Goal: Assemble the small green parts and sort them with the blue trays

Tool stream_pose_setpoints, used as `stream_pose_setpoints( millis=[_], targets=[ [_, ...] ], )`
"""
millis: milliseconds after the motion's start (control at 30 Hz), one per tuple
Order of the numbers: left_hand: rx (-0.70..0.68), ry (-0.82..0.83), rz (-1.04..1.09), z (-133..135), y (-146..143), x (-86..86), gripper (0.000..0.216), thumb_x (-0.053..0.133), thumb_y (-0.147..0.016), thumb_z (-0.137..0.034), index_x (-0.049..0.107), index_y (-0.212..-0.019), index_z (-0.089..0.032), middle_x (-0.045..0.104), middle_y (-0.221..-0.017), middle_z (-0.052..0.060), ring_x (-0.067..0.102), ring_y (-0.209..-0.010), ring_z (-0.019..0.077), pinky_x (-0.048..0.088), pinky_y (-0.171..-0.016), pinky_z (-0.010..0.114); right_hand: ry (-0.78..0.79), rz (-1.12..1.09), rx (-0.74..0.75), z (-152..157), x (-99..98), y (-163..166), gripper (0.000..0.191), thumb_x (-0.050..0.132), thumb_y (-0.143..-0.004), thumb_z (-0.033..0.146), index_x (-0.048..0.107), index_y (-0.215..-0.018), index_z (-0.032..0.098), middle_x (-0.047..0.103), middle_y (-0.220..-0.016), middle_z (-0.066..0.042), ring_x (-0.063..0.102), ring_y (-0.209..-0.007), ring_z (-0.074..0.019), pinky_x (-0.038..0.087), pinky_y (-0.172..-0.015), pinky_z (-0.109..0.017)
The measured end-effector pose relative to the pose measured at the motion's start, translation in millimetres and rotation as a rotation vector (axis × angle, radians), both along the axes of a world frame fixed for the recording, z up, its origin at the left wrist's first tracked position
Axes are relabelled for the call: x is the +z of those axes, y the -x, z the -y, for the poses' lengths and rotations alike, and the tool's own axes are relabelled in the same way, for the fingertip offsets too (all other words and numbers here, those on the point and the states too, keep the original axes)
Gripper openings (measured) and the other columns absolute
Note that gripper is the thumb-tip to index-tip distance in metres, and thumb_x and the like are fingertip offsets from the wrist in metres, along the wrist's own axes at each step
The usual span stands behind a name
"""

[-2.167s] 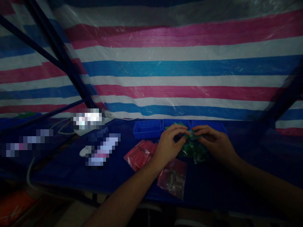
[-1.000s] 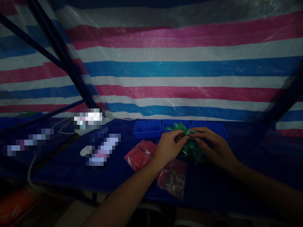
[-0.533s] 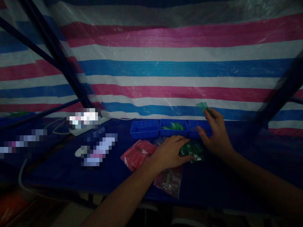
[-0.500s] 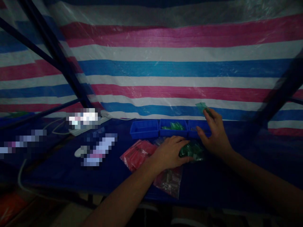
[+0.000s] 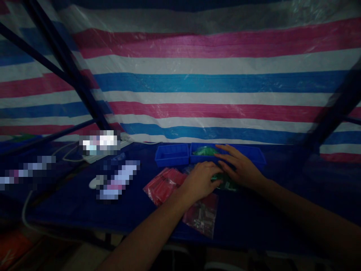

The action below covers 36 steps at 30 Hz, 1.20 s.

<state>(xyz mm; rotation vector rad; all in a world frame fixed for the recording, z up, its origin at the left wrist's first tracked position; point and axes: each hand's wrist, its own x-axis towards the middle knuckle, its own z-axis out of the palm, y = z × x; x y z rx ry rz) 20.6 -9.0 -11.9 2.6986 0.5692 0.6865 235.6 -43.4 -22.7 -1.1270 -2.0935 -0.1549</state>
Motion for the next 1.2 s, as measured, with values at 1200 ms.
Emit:
stream_pose_setpoints(
  millis=[1200],
  targets=[
    [0.022, 0.06, 0.419, 11.1, 1.8, 23.4, 0.043, 0.073, -0.093, -0.029, 0.064, -0.135, -0.026, 0.06, -0.14, 0.01, 0.057, -0.133, 0.026, 0.049, -0.114, 0.046, 0.375, -1.007, -0.094, 29.2, 8.3, 11.8, 0.036, 0.084, -0.082, 0.048, 0.065, -0.099, 0.023, 0.077, -0.091, -0.005, 0.073, -0.068, -0.0194, 0.061, -0.063, -0.032]
  ],
)
